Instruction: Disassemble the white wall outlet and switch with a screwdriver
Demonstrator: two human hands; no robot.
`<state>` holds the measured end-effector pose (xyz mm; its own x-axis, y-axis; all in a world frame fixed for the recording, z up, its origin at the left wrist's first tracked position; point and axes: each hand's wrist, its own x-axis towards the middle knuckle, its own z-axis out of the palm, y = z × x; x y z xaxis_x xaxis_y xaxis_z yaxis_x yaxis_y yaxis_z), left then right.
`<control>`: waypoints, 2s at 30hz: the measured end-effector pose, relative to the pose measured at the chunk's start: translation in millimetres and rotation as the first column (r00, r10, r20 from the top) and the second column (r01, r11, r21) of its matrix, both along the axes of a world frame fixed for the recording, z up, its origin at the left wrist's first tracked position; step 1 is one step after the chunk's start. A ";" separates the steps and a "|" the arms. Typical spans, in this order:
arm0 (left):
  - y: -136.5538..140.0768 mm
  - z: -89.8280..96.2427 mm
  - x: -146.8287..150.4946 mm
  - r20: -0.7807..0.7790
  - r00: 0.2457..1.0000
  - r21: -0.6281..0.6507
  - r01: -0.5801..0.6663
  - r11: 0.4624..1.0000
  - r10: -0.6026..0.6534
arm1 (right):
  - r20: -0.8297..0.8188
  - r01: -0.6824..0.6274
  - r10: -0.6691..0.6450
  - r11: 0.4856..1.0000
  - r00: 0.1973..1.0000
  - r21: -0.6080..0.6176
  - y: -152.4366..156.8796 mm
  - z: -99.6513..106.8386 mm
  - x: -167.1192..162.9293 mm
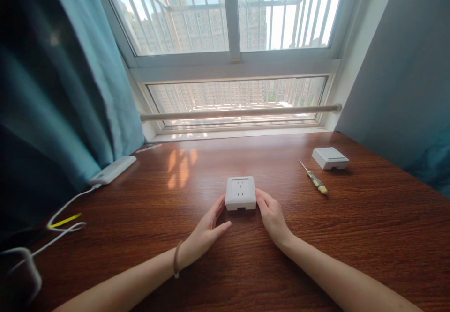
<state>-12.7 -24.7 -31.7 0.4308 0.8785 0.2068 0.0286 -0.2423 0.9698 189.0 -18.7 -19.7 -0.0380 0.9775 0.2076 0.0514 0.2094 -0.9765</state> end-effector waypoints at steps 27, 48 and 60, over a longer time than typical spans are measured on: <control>-2.6 7.7 0.8 0.092 0.995 0.025 0.026 0.999 -0.028 | 0.104 0.059 -0.070 0.993 0.992 0.099 2.2 -1.9 1.2; -17.0 22.7 -4.7 -0.255 0.966 0.217 0.010 0.976 0.047 | -0.021 0.218 -0.217 0.972 0.976 0.091 1.3 3.3 5.4; -22.3 29.9 -3.6 -0.283 0.959 0.255 0.082 0.964 -0.007 | -0.068 0.491 -0.488 0.870 0.870 0.048 57.4 5.0 65.0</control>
